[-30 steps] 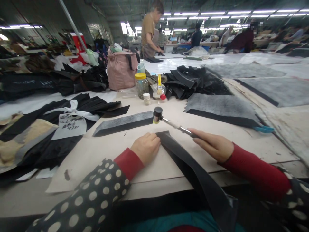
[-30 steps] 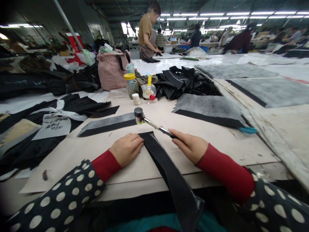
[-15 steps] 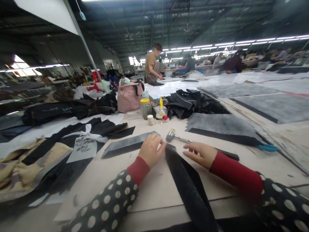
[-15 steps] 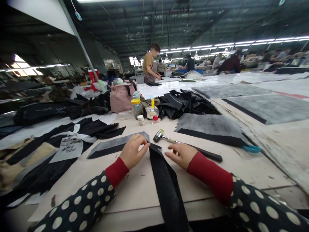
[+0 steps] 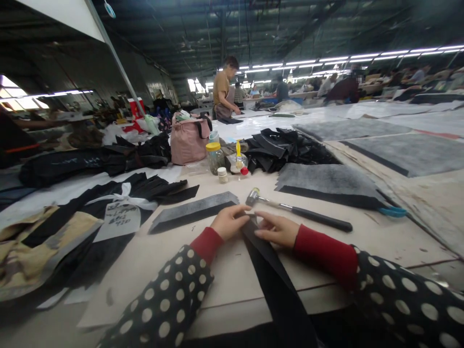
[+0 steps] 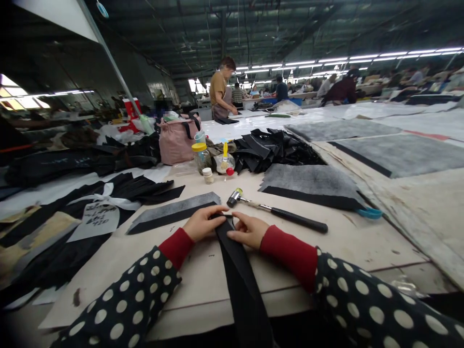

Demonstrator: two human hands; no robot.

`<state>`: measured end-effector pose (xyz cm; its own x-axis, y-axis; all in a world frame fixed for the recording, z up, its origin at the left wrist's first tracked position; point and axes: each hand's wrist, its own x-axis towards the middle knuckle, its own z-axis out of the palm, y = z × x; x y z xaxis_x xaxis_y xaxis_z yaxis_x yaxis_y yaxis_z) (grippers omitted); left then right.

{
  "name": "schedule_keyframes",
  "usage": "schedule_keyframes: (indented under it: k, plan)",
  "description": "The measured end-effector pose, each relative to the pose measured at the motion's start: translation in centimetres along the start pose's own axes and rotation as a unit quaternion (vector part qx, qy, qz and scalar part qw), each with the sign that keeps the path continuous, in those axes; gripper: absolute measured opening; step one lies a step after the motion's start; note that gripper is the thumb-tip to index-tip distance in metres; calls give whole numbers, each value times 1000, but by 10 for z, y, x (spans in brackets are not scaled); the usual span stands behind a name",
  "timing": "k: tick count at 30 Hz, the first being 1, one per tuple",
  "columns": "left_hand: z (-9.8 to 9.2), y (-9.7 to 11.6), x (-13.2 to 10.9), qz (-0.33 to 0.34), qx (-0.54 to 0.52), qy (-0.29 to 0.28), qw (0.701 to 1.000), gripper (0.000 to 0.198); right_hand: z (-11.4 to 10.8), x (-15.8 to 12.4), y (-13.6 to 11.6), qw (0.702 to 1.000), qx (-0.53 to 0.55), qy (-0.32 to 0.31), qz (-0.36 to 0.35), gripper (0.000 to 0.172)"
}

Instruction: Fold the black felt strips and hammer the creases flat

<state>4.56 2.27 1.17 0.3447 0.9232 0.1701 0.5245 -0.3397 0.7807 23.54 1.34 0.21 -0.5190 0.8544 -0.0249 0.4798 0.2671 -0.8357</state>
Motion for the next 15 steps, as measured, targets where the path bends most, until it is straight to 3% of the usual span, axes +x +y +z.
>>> schedule_keyframes:
  k: [3, 6, 15]
  plan:
    - [-2, 1, 3, 1, -92, 67, 993, 29, -5, 11, -3, 986, 157, -6, 52, 51]
    - [-2, 1, 4, 7, -111, 99, 989, 28, -8, 19, -9, 961, 268, -22, 64, 46]
    - [-5, 8, 2, 24, -3, 80, 997, 18, 0, 25, -7, 946, 321, 25, 36, 34]
